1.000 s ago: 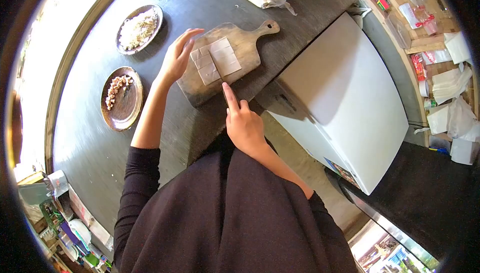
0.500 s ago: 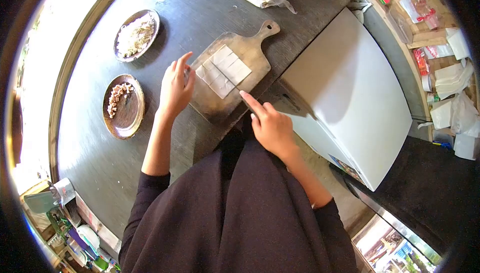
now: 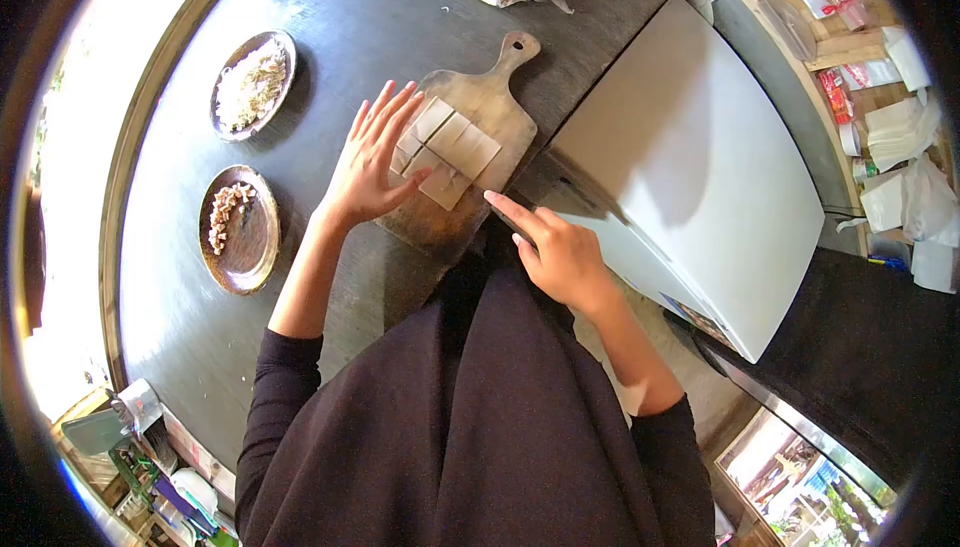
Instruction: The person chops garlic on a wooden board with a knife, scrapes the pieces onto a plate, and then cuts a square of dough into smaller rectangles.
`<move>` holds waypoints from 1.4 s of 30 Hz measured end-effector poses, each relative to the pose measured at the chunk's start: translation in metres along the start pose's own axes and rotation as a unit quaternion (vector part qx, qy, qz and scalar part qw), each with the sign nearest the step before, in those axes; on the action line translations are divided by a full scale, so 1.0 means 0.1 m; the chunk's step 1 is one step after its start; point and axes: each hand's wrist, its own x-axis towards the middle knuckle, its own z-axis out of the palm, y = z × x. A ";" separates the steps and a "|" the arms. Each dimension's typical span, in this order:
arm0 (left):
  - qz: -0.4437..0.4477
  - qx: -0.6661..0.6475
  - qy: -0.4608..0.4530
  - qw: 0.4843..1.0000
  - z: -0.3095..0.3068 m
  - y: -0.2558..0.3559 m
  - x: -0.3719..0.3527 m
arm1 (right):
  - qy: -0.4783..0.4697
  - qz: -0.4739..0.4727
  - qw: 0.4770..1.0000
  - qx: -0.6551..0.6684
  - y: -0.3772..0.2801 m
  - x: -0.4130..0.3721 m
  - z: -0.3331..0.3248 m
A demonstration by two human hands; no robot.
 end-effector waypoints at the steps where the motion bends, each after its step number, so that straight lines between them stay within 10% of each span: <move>1: 0.002 0.007 -0.002 1.000 -0.01 -0.03 0.00 | -0.007 0.007 1.000 -0.005 -0.01 0.00 -0.01; 13: 0.120 -0.152 -0.087 0.977 0.23 0.11 0.25 | -0.030 0.007 0.999 -0.007 0.01 0.02 -0.01; 28: 0.241 0.076 -0.203 0.946 0.05 -0.35 0.69 | -0.040 0.011 0.999 0.011 0.07 0.05 -0.04; 42: 0.355 0.033 -0.260 0.897 0.14 -0.44 1.00 | -0.056 0.040 0.998 -0.005 0.00 0.08 -0.11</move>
